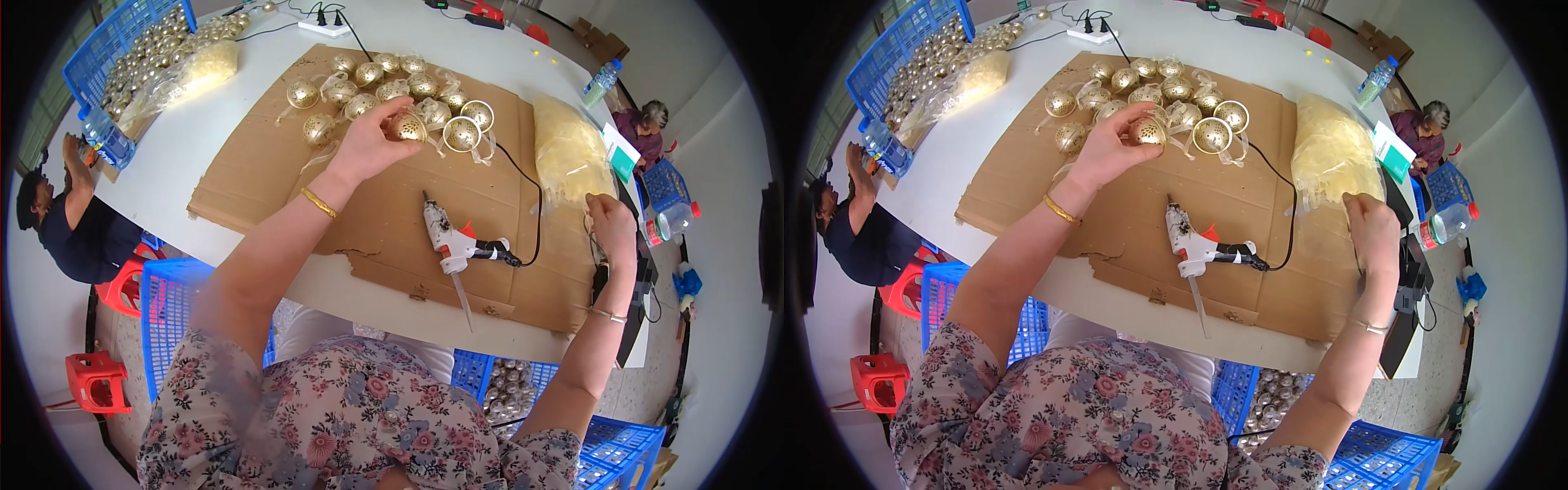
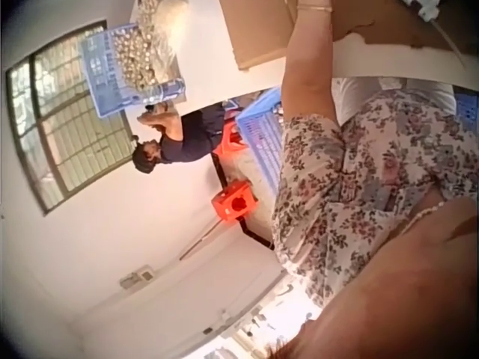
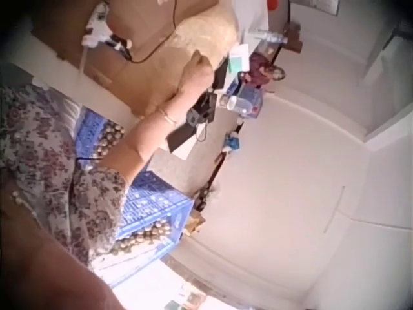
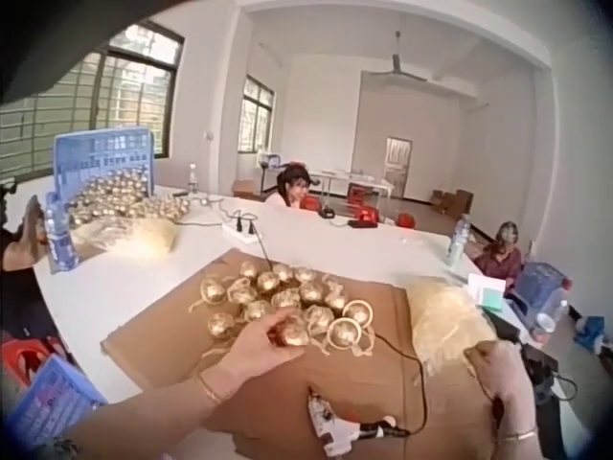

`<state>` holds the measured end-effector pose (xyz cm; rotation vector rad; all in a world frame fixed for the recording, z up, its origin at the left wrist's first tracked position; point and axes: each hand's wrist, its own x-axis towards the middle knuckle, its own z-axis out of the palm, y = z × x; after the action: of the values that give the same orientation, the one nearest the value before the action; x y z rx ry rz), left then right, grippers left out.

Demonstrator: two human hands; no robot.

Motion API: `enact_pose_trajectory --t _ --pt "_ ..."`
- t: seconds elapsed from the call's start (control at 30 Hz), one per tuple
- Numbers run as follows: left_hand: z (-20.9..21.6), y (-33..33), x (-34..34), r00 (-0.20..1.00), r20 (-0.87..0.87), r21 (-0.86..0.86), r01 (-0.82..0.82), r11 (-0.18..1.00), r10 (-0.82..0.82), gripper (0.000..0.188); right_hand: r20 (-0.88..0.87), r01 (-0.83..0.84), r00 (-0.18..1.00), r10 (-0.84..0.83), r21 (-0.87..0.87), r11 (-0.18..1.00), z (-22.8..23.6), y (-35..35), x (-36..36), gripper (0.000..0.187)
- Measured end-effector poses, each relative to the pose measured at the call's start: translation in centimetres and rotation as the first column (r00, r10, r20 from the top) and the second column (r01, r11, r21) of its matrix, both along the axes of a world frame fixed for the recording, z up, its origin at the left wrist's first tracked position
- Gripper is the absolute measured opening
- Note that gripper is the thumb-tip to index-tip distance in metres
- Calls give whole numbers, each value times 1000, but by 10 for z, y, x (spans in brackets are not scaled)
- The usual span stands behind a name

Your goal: Gluing string loops onto gold-colored spherical ornaments using a hot glue gun.

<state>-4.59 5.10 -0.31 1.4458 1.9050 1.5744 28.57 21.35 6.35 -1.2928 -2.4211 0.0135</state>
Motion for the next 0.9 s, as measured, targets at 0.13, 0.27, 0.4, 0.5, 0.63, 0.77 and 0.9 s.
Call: enact_pose_trajectory --t 0.13,0.27,0.4,0.5,0.63,0.77,0.9 --pt "2 -9 3 920 385 160 12 987 -73 58 2 53 998 -57 375 926 23 -5 -2 27" --pt "-6 -13 5 844 528 291 -69 954 -100 52 -128 -88 980 155 421 903 29 -26 -44 18" --pt "-2 -16 10 820 562 319 -94 943 -109 50 -301 -469 792 531 256 845 28 -55 -90 17" --pt "7 -18 21 781 609 367 -120 922 -141 49 -325 -647 680 657 156 747 32 -82 -120 16" --pt "14 -23 34 631 725 429 -99 898 -276 43 -352 -727 542 763 259 636 22 -74 -124 12" --pt "-3 -26 20 647 735 380 -147 913 -202 43 -354 -714 587 728 196 672 12 -63 -126 7" --pt "-11 -24 14 715 690 353 -197 915 -112 42 -398 -737 575 714 126 664 2 -54 -129 6"
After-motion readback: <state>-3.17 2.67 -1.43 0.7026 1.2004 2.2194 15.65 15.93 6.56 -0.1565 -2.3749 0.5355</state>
